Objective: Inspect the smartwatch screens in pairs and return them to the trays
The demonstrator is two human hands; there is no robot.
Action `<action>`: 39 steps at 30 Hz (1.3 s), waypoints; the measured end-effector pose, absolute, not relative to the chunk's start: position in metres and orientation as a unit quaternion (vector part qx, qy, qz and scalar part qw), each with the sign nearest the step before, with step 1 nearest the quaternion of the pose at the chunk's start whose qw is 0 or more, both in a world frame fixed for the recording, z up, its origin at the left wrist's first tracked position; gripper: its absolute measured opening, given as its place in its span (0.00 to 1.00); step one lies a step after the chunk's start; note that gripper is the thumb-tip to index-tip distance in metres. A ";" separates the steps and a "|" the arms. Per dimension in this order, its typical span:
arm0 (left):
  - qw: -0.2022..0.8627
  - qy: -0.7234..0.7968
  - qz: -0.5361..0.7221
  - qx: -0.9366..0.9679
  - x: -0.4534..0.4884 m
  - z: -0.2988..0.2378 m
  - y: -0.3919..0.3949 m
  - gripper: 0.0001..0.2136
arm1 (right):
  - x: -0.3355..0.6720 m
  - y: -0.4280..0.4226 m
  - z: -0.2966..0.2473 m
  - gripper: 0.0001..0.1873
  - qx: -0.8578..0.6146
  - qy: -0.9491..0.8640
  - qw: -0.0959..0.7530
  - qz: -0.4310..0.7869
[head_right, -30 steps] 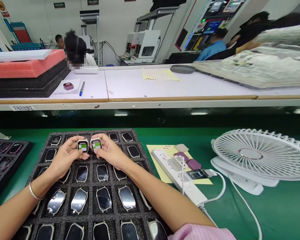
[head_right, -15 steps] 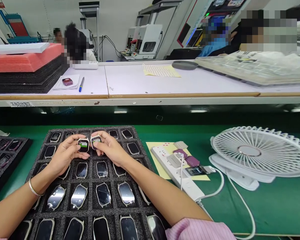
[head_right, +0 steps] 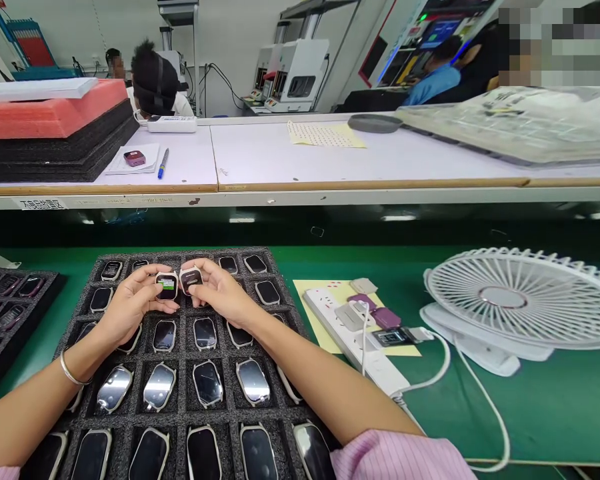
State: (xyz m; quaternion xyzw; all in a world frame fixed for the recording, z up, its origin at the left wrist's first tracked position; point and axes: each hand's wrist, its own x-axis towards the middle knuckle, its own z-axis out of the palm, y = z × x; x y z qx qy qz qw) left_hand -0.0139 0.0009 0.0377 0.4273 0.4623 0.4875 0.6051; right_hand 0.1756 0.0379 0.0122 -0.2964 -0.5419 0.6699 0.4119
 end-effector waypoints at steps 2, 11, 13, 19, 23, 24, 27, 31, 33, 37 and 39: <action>0.606 0.459 0.488 0.429 -0.014 0.038 0.001 0.17 | 0.176 0.038 0.012 0.17 -0.293 -0.546 0.410 0.669; 0.590 0.463 0.485 0.449 -0.012 0.038 0.001 0.18 | 0.176 0.039 0.010 0.17 -0.283 -0.545 0.408 0.676; 0.585 0.467 0.485 0.452 -0.012 0.037 0.001 0.19 | 0.176 0.039 0.010 0.17 -0.286 -0.546 0.407 0.674; 0.585 0.469 0.486 0.448 -0.014 0.037 0.002 0.19 | 0.176 0.039 0.010 0.19 -0.276 -0.545 0.414 0.674; 0.588 0.469 0.482 0.449 -0.014 0.038 0.002 0.20 | 0.176 0.039 0.009 0.20 -0.277 -0.546 0.415 0.673; 0.588 0.469 0.481 0.450 -0.014 0.037 0.002 0.20 | 0.176 0.039 0.009 0.20 -0.277 -0.546 0.416 0.672; 0.588 0.469 0.479 0.453 -0.014 0.037 0.002 0.21 | 0.176 0.039 0.009 0.19 -0.281 -0.543 0.418 0.672; 0.588 0.472 0.472 0.457 -0.013 0.038 0.001 0.21 | 0.175 0.040 0.009 0.16 -0.288 -0.545 0.417 0.668; 0.586 0.473 0.470 0.460 -0.014 0.038 0.001 0.22 | 0.176 0.040 0.009 0.16 -0.287 -0.548 0.416 0.667; 0.570 0.473 0.486 0.465 -0.016 0.038 0.001 0.22 | 0.176 0.040 0.009 0.19 -0.278 -0.548 0.427 0.664; 0.551 0.470 0.501 0.474 -0.015 0.040 0.002 0.23 | 0.176 0.039 0.009 0.20 -0.280 -0.544 0.433 0.663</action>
